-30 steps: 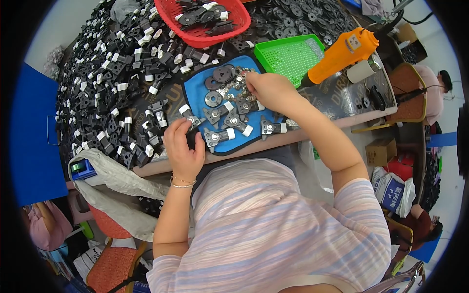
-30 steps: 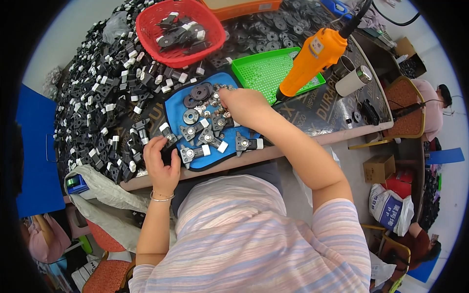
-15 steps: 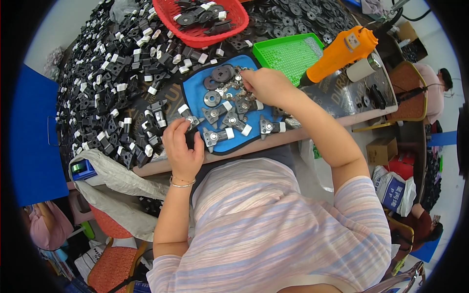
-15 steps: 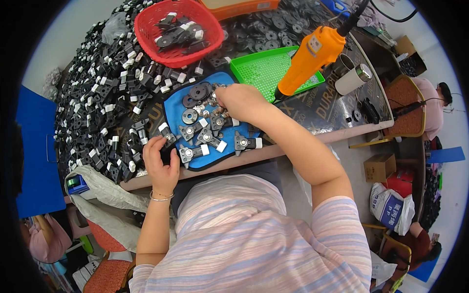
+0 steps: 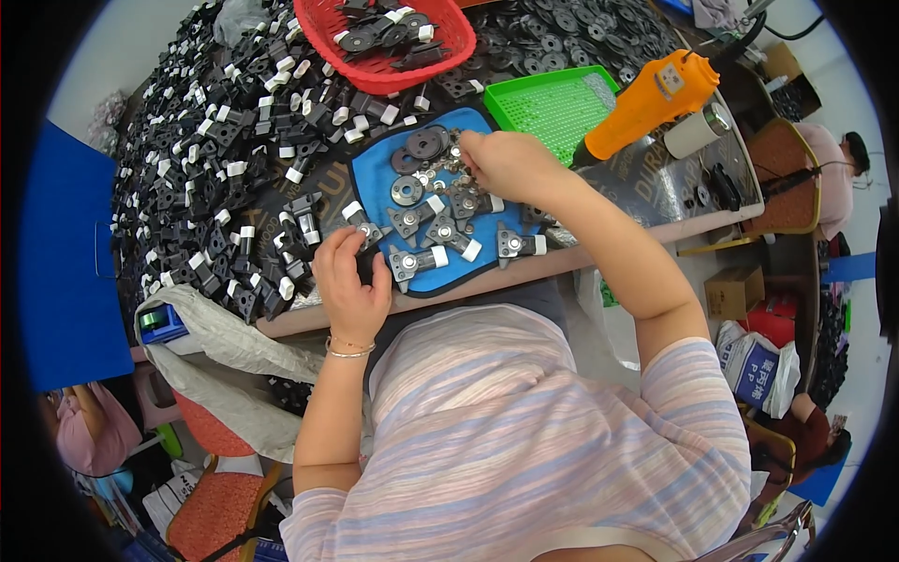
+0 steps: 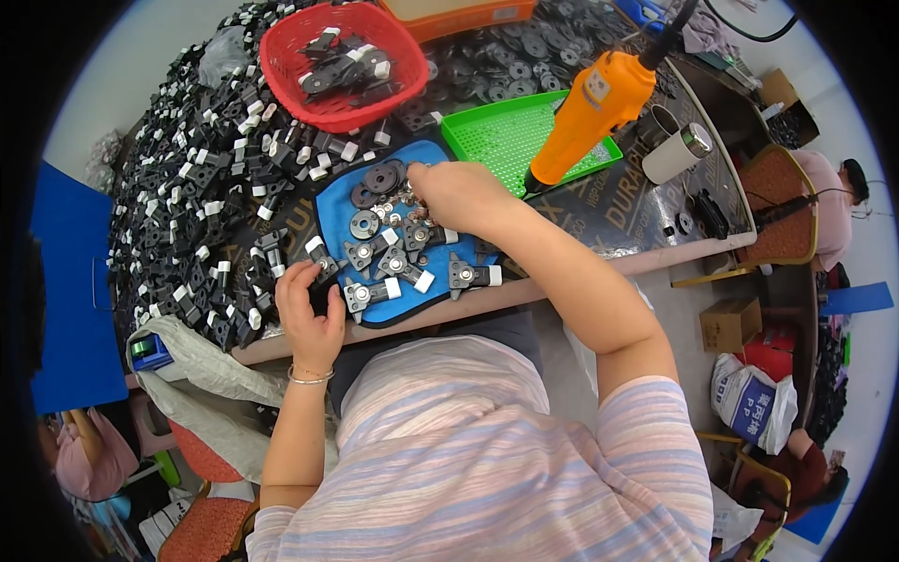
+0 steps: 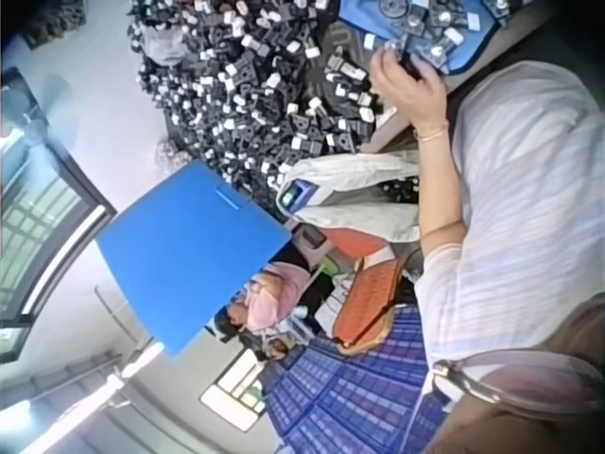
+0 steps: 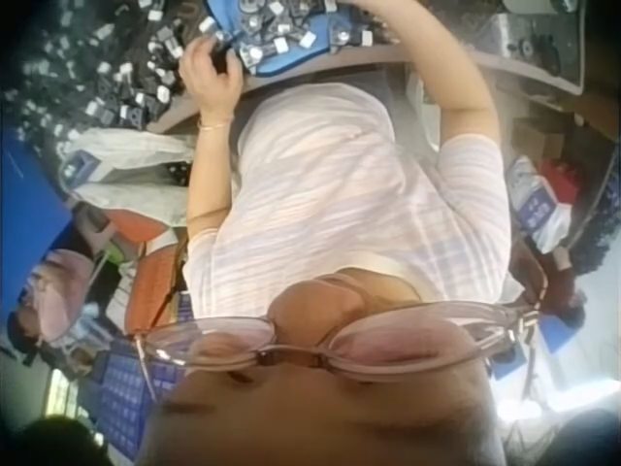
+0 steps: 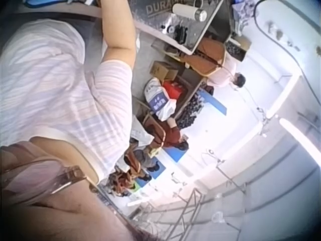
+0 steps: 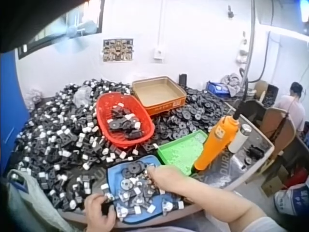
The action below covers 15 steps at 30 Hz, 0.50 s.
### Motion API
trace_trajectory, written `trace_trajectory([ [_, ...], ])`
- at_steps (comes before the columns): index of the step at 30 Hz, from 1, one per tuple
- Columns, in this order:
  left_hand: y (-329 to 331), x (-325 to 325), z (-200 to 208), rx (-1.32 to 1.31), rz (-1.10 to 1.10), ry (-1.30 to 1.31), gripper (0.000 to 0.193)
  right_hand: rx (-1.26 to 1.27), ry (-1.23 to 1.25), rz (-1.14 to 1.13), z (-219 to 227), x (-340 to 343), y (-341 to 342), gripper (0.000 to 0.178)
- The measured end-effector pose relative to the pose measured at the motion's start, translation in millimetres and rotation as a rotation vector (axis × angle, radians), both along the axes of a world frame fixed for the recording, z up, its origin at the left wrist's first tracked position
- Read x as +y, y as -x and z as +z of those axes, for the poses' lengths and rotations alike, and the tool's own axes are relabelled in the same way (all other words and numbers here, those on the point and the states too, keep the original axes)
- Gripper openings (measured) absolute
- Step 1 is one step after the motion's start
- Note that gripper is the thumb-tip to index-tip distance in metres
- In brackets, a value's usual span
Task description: Assembling small mechanical components using an electric screwdriver at a factory workbench.
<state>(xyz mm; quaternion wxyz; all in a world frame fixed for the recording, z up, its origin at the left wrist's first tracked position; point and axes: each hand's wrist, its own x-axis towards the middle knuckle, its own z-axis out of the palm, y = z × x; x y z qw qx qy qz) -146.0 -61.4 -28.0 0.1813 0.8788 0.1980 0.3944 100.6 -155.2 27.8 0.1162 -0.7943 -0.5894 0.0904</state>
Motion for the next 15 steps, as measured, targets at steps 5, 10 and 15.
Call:
trace_trajectory([
  [5, 0, 0, -1, 0.005, -0.004, -0.001, 0.036, 0.062, -0.12, -0.102, 4, -14, 5, 0.014],
  [10, 1, 0, 0, 0.005, -0.006, 0.024, 0.036, 0.466, -0.257, -0.145, 17, -78, 9, 0.023],
  [15, 0, -2, 5, 0.033, -0.028, 0.04, 0.037, 0.473, -0.223, -0.289, 8, -95, 8, 0.023],
])
